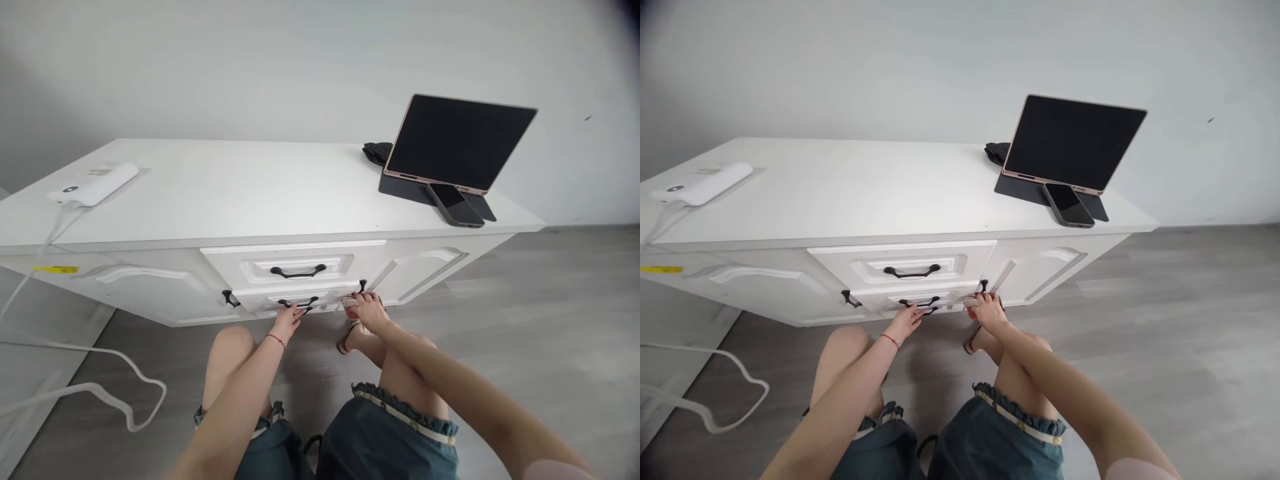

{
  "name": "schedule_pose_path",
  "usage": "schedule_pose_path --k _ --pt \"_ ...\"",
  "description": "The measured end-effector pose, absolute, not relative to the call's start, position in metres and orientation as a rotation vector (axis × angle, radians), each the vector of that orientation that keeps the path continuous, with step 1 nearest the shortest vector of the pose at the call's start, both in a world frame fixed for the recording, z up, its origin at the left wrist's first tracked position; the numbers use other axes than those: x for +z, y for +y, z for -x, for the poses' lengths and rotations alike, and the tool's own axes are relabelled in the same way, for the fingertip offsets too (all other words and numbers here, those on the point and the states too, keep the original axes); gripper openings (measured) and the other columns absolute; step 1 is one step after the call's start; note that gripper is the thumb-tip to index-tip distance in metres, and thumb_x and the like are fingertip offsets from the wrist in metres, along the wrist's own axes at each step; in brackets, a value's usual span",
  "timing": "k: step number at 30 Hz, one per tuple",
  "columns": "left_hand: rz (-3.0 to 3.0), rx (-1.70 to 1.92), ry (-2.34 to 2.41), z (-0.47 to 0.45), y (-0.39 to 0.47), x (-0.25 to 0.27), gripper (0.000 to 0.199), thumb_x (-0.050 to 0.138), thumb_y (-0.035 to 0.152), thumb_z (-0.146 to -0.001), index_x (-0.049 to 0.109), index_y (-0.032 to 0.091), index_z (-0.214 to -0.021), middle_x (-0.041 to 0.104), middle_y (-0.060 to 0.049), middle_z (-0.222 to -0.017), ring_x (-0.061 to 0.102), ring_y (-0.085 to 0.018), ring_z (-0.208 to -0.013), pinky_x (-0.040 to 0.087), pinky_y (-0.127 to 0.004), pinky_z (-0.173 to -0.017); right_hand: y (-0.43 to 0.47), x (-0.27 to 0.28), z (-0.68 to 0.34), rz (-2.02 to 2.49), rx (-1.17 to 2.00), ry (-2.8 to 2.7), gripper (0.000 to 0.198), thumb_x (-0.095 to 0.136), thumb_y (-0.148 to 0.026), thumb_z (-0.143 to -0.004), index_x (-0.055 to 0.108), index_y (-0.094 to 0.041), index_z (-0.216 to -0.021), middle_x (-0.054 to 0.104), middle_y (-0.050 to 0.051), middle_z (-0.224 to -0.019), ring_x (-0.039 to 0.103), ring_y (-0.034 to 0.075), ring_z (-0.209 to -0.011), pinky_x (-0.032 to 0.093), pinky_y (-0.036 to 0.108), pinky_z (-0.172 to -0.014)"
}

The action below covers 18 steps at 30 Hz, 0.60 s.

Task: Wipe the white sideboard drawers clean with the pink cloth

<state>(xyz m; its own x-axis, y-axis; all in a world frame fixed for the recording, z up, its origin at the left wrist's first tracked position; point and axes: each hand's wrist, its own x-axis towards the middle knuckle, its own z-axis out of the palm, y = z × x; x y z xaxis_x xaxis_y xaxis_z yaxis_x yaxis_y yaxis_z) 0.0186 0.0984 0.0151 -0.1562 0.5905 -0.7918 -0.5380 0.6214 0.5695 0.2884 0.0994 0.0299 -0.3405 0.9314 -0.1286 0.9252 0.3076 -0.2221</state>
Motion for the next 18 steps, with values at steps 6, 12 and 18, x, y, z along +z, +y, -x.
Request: schedule_pose_path --k 6,12,18 --pt "-0.074 0.944 1.443 -0.014 0.111 0.022 0.018 0.07 0.018 -0.079 0.053 0.023 -0.075 0.069 -0.002 -0.097 0.068 -0.02 -0.099 0.035 -0.043 -0.1 0.092 0.035 -0.256 1.59 1.189 -2.401 0.057 0.042 0.0 -0.064 0.079 -0.021 -0.102 0.076 0.004 -0.098 0.066 0.018 -0.082 0.049 0.025 -0.075" --pt "-0.113 0.962 1.469 -0.02 0.11 0.03 0.014 0.062 0.021 -0.086 0.053 0.022 -0.075 0.067 -0.001 -0.093 0.067 -0.018 -0.095 0.033 -0.043 -0.102 0.085 0.029 -0.225 1.389 1.805 -2.142 0.058 0.044 -0.005 -0.054 0.08 -0.021 -0.097 0.076 -0.002 -0.09 0.063 0.015 -0.078 0.046 0.02 -0.066" --pt "-0.134 1.019 1.488 -0.018 0.09 0.059 0.017 0.064 0.037 -0.085 0.058 0.022 -0.079 0.067 -0.004 -0.09 0.062 -0.022 -0.104 0.035 -0.042 -0.101 0.068 0.075 -0.232 1.452 1.819 -1.58 0.018 0.06 -0.023 -0.083 0.073 -0.017 -0.094 0.073 0.005 -0.096 0.065 0.017 -0.082 0.052 0.029 -0.072"
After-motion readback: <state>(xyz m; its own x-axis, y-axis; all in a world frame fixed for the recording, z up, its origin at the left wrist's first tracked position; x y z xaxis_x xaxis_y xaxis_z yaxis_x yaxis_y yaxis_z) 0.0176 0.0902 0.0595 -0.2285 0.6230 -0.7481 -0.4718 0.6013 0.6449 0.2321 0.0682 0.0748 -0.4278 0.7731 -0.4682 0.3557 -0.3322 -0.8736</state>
